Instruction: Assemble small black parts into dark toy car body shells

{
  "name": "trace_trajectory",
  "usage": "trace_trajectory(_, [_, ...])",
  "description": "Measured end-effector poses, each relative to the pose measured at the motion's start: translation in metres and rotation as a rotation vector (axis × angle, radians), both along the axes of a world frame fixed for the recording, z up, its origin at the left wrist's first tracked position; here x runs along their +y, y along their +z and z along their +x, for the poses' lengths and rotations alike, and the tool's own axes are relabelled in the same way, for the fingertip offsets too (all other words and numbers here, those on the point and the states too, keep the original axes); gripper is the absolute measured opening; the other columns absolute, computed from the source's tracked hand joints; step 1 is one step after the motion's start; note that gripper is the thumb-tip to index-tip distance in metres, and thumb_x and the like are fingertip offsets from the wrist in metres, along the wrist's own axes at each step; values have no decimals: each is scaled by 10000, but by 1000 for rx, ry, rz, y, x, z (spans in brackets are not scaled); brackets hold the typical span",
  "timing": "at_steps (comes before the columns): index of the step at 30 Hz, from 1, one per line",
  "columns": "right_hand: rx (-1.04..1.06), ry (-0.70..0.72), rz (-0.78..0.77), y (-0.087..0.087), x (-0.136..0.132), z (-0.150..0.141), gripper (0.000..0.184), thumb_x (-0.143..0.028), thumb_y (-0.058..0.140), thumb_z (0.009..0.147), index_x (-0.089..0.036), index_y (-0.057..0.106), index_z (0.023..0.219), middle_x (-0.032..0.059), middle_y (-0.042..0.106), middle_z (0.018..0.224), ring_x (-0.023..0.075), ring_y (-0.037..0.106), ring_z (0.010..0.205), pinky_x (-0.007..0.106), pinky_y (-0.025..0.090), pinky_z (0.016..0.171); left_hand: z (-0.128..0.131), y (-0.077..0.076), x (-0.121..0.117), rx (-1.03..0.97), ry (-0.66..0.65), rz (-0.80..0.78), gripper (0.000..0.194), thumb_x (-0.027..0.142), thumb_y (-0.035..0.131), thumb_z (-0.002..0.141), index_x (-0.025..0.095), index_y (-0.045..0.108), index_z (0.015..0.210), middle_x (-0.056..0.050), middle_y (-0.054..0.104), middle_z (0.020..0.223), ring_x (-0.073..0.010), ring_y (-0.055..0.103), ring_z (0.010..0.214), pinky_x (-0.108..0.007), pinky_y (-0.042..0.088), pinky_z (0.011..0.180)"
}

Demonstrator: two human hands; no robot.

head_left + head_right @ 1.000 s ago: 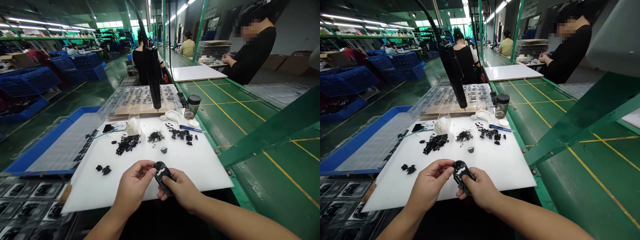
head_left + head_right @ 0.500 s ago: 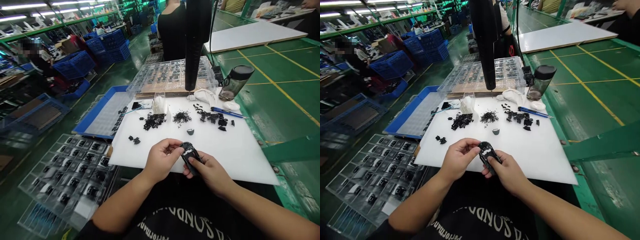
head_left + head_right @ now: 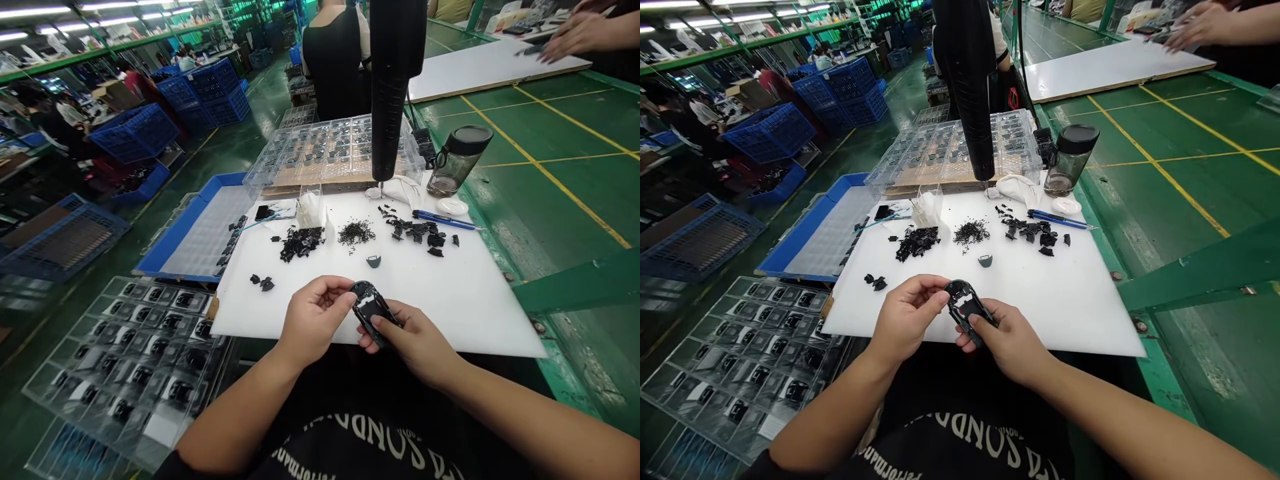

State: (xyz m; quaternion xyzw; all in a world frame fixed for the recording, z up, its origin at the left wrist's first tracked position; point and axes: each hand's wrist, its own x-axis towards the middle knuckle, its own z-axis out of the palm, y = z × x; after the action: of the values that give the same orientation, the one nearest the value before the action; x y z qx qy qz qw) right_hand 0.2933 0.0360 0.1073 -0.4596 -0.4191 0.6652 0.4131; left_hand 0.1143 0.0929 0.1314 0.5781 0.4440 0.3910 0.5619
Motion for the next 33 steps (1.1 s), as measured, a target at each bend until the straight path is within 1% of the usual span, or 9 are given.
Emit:
trace_trajectory(4, [-14, -13, -9, -8, -1, 1, 315, -439, 543, 967, -138, 630, 946, 82, 710, 813, 185, 664, 718, 320, 524, 700, 0, -5, 1, -1, -10, 4, 244, 343, 702, 818, 168, 690, 988, -61, 727, 920, -157, 662, 824, -270, 541, 770])
trace_trajectory(7, [-31, -32, 1, -11, -2, 0, 354, -478, 522, 967, -137, 611, 931, 78, 699, 787, 187, 659, 688, 322, 525, 670, -1, -8, 1, 23, -29, 1, 255, 362, 692, 830, 172, 683, 1001, -56, 720, 918, -149, 656, 809, -263, 538, 751])
trace_trajectory(10, [-46, -54, 21, -9, -1, -2, 361, -489, 542, 949, -138, 611, 901, 72, 688, 779, 187, 658, 668, 319, 525, 641, -1, -8, 1, 24, -44, -12, 241, 369, 692, 834, 182, 674, 985, -36, 714, 896, -129, 648, 801, -241, 533, 751])
trace_trajectory(17, [-111, -65, 27, 1, 1, -6, 375, -514, 560, 923, -148, 611, 862, 54, 680, 719, 171, 638, 618, 308, 509, 631, -1, 0, -2, 10, -40, -37, 216, 357, 702, 825, 185, 674, 952, -17, 710, 862, -108, 636, 772, -215, 525, 738])
trace_trajectory(23, [-154, -59, 57, -3, 1, -1, 345, -475, 521, 961, -149, 592, 871, 49, 683, 722, 162, 638, 622, 297, 507, 637, 1, 0, -1, 9, -65, -17, 195, 323, 697, 833, 182, 676, 967, -19, 711, 880, -113, 643, 811, -222, 525, 773])
trace_trajectory(27, [-146, -79, 85, -6, 0, 0, 335, -472, 523, 964, -153, 589, 889, 48, 684, 744, 165, 641, 639, 299, 511, 639, -1, -2, -1, 13, -86, -4, 199, 331, 689, 844, 186, 678, 980, -15, 714, 882, -106, 646, 812, -210, 524, 766])
trace_trajectory(33, [-161, -93, 98, 3, -2, -3, 370, -521, 541, 939, -159, 594, 882, 43, 677, 723, 163, 632, 634, 299, 513, 634, -2, 3, -3, -20, -72, -5, 180, 309, 705, 826, 176, 688, 945, -17, 721, 854, -103, 652, 779, -198, 529, 746])
